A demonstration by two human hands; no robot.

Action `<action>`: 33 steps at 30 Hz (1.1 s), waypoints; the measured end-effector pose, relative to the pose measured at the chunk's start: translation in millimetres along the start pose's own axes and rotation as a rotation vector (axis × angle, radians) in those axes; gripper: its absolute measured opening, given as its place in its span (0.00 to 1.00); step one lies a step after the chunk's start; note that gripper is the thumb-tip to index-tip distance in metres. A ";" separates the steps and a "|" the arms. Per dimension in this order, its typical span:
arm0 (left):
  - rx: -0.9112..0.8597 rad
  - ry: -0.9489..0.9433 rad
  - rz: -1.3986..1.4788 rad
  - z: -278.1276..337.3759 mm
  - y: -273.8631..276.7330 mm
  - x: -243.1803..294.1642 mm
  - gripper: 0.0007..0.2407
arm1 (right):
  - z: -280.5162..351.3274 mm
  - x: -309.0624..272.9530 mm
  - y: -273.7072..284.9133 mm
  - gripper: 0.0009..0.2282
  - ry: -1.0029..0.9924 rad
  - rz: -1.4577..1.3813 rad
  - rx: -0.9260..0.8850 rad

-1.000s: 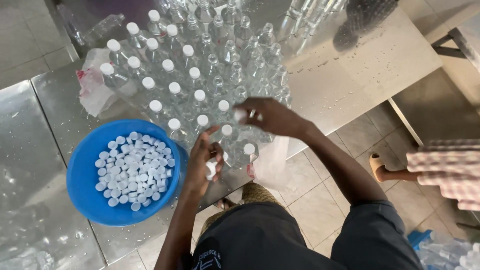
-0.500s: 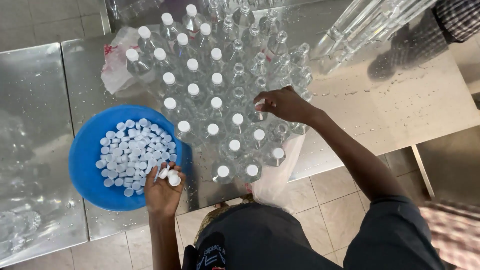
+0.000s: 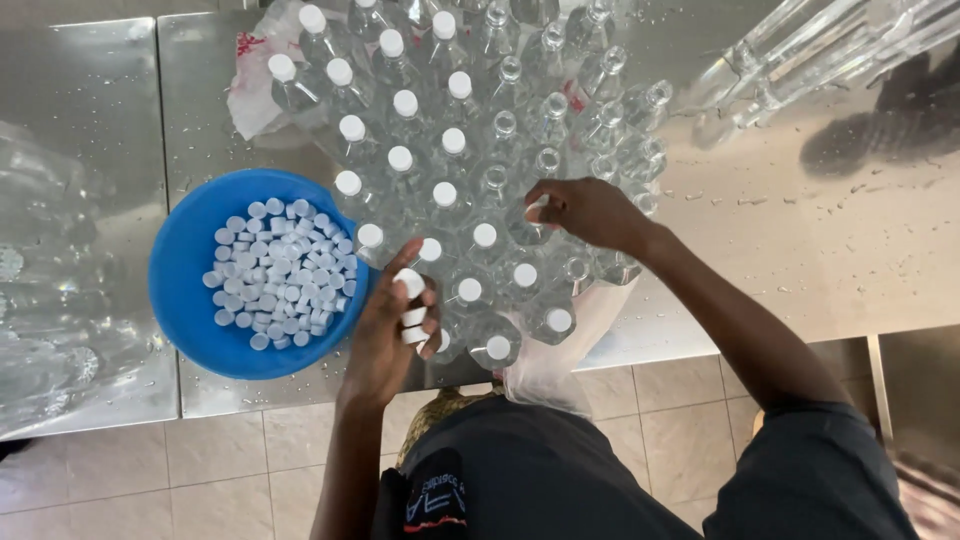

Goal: Manually placing plastic caps onto the tops of filled water bottles on a production table.

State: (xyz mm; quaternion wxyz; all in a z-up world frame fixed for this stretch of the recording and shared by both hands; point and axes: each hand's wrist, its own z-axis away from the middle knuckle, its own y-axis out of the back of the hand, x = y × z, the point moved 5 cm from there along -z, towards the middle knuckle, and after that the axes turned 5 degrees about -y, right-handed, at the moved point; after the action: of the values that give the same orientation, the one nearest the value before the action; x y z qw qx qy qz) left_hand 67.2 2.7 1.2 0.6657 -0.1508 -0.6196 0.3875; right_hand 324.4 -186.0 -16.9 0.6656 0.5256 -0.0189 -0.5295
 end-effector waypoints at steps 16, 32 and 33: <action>0.180 -0.272 -0.922 -32.3 -48.9 -14.1 0.13 | 51.3 -102.9 21.6 0.09 0.221 -0.534 -0.065; 0.551 -0.241 0.000 43.4 86.2 1.2 0.11 | -60.8 -56.0 16.6 0.15 0.456 0.095 0.299; 0.559 -0.229 0.018 44.2 95.8 -4.4 0.09 | -64.1 -53.2 13.0 0.14 0.404 0.125 0.228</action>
State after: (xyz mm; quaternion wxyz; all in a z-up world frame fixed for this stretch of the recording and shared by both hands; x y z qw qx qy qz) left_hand -5.7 49.9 -58.9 0.6037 0.0774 -0.5586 0.5635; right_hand 347.2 -105.4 -7.9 0.6236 0.6906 0.0225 -0.3656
